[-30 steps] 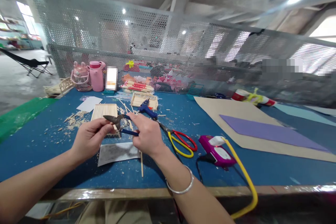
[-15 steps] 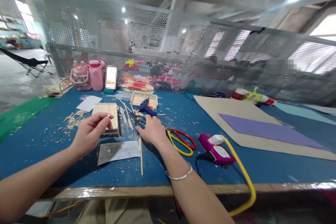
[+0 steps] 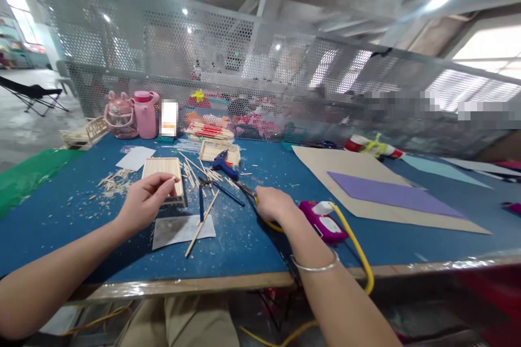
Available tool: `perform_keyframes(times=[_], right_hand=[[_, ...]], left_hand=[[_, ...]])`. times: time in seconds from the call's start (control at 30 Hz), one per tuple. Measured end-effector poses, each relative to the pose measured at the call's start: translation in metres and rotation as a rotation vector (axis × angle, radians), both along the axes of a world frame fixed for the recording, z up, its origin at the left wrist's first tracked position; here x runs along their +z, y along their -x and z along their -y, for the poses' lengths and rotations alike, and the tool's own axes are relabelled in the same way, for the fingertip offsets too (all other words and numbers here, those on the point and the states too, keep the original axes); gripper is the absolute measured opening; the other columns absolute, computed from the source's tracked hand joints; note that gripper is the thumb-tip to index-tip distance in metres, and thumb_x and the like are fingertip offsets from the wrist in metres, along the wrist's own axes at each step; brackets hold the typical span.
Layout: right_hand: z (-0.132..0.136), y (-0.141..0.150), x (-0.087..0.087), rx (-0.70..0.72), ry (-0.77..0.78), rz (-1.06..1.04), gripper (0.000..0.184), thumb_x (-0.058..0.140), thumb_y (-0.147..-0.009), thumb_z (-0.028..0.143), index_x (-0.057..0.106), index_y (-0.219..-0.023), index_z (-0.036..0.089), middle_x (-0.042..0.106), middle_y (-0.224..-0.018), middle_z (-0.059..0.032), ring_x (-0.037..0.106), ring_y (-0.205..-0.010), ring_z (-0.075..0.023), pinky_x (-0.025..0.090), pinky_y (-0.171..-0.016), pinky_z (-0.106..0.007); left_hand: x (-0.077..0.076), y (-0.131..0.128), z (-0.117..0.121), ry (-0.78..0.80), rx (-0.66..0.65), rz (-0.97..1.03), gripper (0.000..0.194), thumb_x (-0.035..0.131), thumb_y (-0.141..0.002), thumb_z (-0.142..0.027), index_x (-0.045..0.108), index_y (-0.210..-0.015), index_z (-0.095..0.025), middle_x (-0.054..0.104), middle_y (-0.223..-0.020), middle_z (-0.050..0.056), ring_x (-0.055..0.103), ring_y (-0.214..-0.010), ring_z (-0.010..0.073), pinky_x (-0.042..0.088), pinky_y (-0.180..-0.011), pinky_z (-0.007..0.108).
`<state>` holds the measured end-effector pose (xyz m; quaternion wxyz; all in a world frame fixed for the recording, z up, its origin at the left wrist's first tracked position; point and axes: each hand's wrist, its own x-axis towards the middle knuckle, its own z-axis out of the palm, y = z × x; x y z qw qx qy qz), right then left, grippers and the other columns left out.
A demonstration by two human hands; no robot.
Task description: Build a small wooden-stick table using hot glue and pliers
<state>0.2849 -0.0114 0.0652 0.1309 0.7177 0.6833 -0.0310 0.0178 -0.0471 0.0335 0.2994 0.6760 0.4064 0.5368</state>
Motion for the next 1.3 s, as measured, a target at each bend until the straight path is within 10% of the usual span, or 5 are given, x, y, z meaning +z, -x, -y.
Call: perform_keyframes(times=[0.53,0.83,0.97,1.13,1.3], right_hand=[[0.012,-0.029,-0.019,-0.001,-0.066,-0.060,0.039,0.045,-0.070,0.010,0.048,-0.109,0.014,0.064,-0.097,-0.0135,0.060,-0.086,-0.0250,0.035,-0.061,-0.027],[0.036,-0.041,0.042,-0.193,-0.222,0.035,0.045,0.050,-0.074,0.023,0.056,-0.119,0.021,0.062,-0.110,-0.0158,0.058,-0.095,-0.0316,0.039,-0.065,-0.035],[0.021,-0.016,0.052,-0.022,-0.429,-0.400,0.040,0.056,-0.073,0.036,0.057,-0.109,0.019,0.066,-0.088,-0.0096,0.060,-0.076,-0.0234,0.042,-0.064,-0.032],[-0.014,0.051,0.017,0.317,-0.615,-1.036,0.043,0.046,-0.075,0.027,0.046,-0.117,0.017,0.060,-0.079,-0.0029,0.054,-0.060,-0.0144,0.044,-0.056,-0.026],[-0.010,0.083,-0.022,0.570,-0.646,-1.053,0.051,0.044,-0.067,0.012,0.043,-0.117,0.020,0.057,-0.101,-0.0058,0.055,-0.090,-0.0178,0.045,-0.080,-0.032]], left_hand=[[-0.004,-0.001,-0.001,0.012,-0.100,-0.048,0.025,0.044,-0.085,-0.035,0.060,-0.082,-0.016,0.059,-0.061,0.000,0.054,-0.056,0.0102,0.043,-0.055,0.020],[-0.003,0.001,-0.002,0.045,-0.073,0.030,0.022,0.047,-0.084,-0.034,0.059,-0.080,-0.016,0.057,-0.060,0.000,0.054,-0.058,0.0103,0.043,-0.057,0.021],[0.007,-0.006,-0.008,0.059,-0.071,0.146,0.023,0.049,-0.083,-0.035,0.059,-0.080,-0.015,0.056,-0.059,-0.002,0.052,-0.057,0.0092,0.043,-0.058,0.021],[0.020,-0.017,-0.032,0.081,-0.057,0.251,0.026,0.050,-0.081,-0.038,0.059,-0.088,-0.014,0.054,-0.058,-0.004,0.043,-0.048,0.0064,0.035,-0.049,0.019],[0.009,-0.014,-0.033,0.079,-0.015,0.234,0.028,0.051,-0.081,-0.039,0.059,-0.090,-0.014,0.055,-0.059,-0.003,0.042,-0.047,0.0063,0.033,-0.046,0.019]])
